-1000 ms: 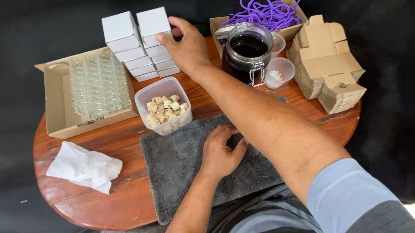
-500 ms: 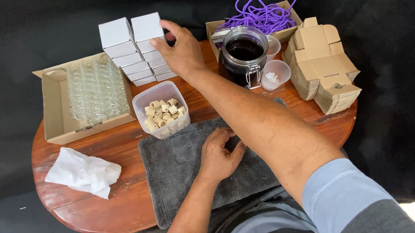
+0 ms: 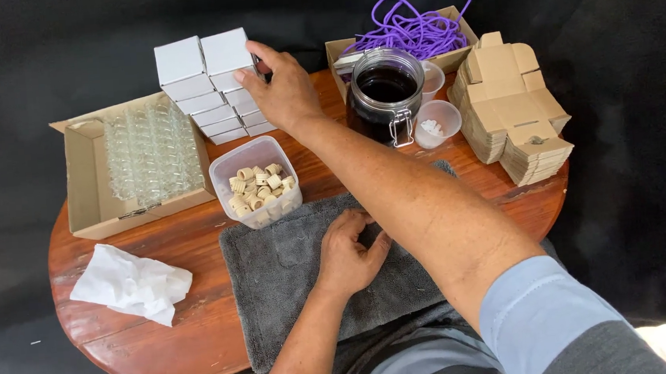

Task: Assembling a cardboard box, placing a perfume bottle inside, labeling it, and opening a large jar of liquid.

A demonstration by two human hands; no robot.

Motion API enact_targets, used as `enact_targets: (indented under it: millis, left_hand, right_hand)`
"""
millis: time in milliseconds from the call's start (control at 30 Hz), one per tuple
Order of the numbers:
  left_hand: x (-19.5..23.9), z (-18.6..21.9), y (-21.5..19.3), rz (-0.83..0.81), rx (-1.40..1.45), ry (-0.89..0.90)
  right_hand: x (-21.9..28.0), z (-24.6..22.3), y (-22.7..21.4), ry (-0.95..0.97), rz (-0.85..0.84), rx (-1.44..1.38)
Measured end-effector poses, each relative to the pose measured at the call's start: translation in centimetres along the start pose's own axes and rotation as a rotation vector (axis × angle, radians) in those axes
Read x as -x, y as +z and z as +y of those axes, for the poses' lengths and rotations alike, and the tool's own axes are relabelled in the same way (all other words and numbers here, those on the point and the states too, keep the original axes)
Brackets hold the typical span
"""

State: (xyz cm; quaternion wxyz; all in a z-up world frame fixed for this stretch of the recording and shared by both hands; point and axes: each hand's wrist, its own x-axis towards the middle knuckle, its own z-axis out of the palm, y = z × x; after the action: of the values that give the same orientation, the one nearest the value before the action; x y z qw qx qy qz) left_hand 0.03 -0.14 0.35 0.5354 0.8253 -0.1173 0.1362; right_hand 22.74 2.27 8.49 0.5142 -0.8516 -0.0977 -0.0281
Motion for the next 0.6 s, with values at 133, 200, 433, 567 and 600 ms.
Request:
enact_targets:
  millis: [133,200,433,567,600]
  left_hand:
    - [-0.1,0.0,0.0,-0.019,-0.004,-0.013]
    - [0.0,-0.2,0.1,-0.013,-0.022,-0.001]
    - [0.3,-0.2,0.3,-0.014,-0.063,0.014]
    - [1.1,-0.5,0.7,0.031,-0.054,0.11]
    - [1.4,-0.8,1.0,0.098,-0.041,0.164]
  right_hand:
    - [0.2,-0.3,-0.3,0.005,-0.02,0.004]
    - [0.3,-0.1,-0.4,-0.009,-0.036,-0.007]
    - [3.4,-2.0,-2.1,0.0,-0.004,-0.035]
    - [9.8,-1.9,-4.0,-0.354,0.135,-0.214]
    - [11.8,-1.6,-4.5,-0.579,0.213,-0.285]
